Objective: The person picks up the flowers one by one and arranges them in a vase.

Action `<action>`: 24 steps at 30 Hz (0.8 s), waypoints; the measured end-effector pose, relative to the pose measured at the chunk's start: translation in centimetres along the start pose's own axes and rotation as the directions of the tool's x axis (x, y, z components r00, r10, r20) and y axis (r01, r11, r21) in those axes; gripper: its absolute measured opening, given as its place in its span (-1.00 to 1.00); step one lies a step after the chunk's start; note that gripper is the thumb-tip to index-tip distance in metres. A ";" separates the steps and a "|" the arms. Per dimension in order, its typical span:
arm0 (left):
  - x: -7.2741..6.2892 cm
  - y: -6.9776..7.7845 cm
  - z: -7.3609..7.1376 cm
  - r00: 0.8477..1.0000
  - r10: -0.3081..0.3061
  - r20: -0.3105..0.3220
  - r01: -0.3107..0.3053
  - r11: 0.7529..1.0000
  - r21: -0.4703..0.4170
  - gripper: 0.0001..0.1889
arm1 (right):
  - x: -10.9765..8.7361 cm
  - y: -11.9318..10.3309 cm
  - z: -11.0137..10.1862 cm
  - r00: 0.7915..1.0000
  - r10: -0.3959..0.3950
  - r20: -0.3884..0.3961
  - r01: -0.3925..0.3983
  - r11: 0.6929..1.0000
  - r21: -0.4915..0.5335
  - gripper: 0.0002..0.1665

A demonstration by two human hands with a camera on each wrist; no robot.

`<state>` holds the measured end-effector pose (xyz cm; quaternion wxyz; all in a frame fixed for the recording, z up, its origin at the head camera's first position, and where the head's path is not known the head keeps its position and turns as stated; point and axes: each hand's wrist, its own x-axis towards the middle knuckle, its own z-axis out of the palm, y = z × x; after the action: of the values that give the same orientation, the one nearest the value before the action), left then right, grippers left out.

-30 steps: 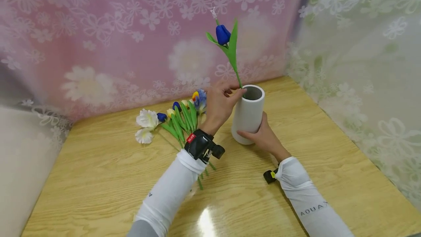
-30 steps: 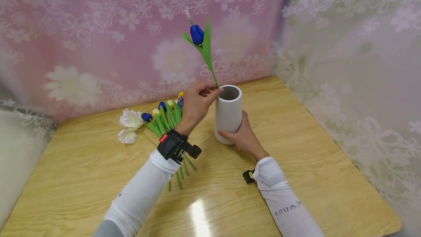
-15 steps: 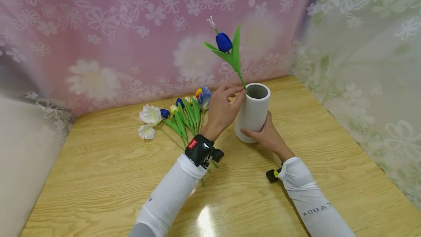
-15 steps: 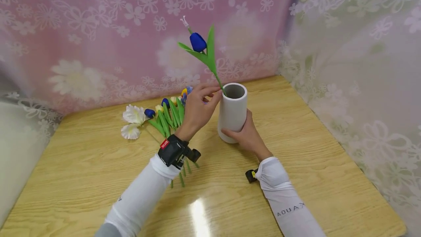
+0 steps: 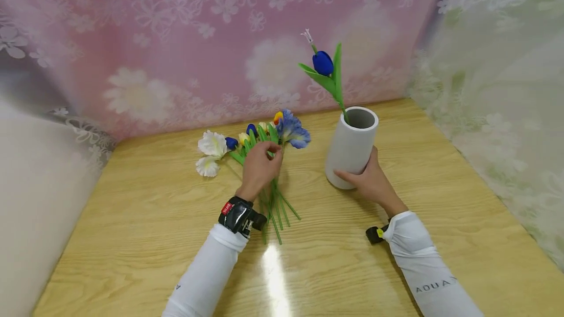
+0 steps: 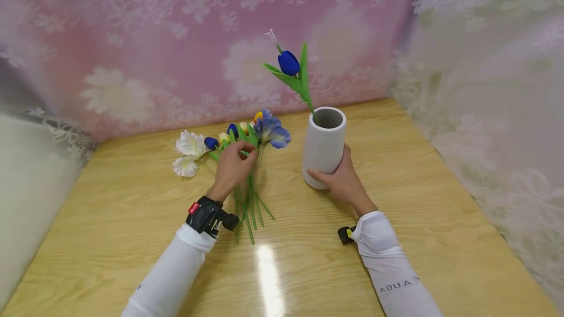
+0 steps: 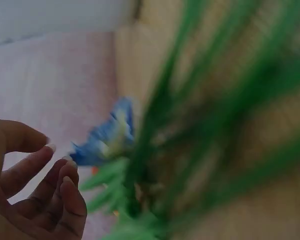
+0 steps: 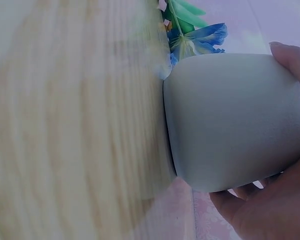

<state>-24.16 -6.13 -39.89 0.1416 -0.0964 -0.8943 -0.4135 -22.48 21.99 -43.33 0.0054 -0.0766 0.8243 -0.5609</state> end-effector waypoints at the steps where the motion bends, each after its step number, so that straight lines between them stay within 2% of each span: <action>1: -0.2 -0.6 -0.2 1.000 -0.020 0.023 0.020 0.999 0.025 -0.80 | 0.0 0.0 -0.1 1.000 0.003 -0.001 -0.003 1.000 -0.004 0.26; 6: -0.8 -2.5 -0.4 0.994 -0.054 0.091 0.043 0.992 0.117 -0.80 | -0.3 -0.2 -0.7 1.000 0.027 -0.005 -0.027 0.999 -0.021 0.28; 9: -1.1 -2.9 -0.4 0.989 -0.080 0.123 0.055 0.980 0.192 -0.86 | -0.5 -0.2 -0.7 0.999 0.038 -0.009 -0.039 0.999 -0.025 0.29; 13: -1.3 -2.9 -0.5 0.975 -0.141 0.171 0.086 0.951 0.296 -0.71 | -0.5 -0.1 -0.6 0.999 0.044 -0.015 -0.044 0.999 -0.032 0.29; 16: -1.2 -3.1 -0.5 0.956 -0.195 0.219 0.119 0.940 0.320 -0.55 | -0.4 0.0 -0.6 0.999 0.041 -0.015 -0.042 0.998 -0.036 0.28; 19: -1.2 -3.4 -0.6 0.939 -0.216 0.268 0.127 0.941 0.313 -0.44 | -0.2 0.0 -0.4 0.999 0.039 -0.008 -0.040 0.999 -0.034 0.27; 24: -1.4 -4.0 -1.0 0.939 -0.192 0.285 0.112 0.954 0.277 -0.41 | 0.2 0.0 0.1 0.999 0.038 0.013 -0.037 0.999 -0.015 0.25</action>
<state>-23.81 -9.51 -42.63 -0.0211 -0.0707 -0.9560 -0.2840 -22.69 21.87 -43.37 0.0210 -0.0650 0.8298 -0.5538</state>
